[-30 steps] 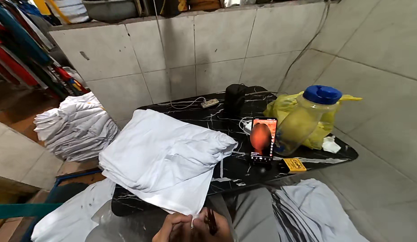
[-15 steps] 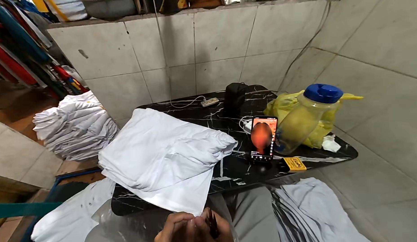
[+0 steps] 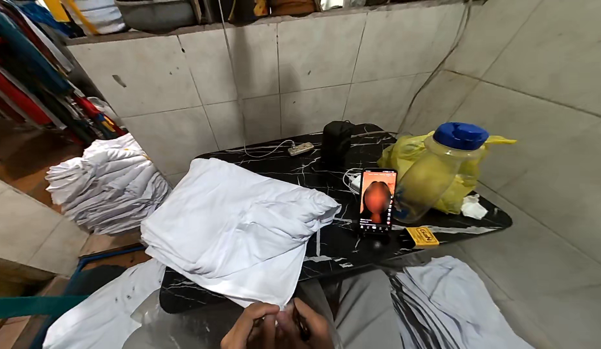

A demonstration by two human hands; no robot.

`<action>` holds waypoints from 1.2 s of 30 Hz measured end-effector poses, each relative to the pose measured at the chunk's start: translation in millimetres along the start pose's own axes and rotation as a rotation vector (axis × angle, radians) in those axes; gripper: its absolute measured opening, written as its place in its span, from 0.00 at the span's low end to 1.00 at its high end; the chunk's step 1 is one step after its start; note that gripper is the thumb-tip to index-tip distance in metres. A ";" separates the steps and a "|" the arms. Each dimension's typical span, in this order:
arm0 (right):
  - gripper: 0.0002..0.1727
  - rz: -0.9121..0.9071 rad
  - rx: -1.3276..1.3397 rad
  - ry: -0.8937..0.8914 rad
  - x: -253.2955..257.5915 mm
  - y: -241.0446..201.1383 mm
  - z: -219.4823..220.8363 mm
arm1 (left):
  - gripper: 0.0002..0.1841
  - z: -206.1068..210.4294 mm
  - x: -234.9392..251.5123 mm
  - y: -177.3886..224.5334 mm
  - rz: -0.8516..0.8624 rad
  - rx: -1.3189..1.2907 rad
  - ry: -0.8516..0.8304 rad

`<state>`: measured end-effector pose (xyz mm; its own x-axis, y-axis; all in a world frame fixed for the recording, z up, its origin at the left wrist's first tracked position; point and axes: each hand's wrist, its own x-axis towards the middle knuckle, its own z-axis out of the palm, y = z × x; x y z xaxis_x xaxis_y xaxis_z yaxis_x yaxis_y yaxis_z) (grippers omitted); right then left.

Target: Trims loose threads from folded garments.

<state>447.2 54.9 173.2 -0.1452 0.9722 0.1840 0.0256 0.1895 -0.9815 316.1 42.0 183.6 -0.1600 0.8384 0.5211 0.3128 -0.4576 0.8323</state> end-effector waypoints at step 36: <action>0.19 -0.126 -0.429 -0.125 1.5 -12.1 -23.2 | 0.03 -17.4 2.7 -27.3 -0.055 -0.285 -0.100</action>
<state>469.6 57.3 186.6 -0.2904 0.9190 0.2666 0.4034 0.3702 -0.8368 290.8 51.6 165.5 -0.0722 0.8827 0.4644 0.0290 -0.4636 0.8856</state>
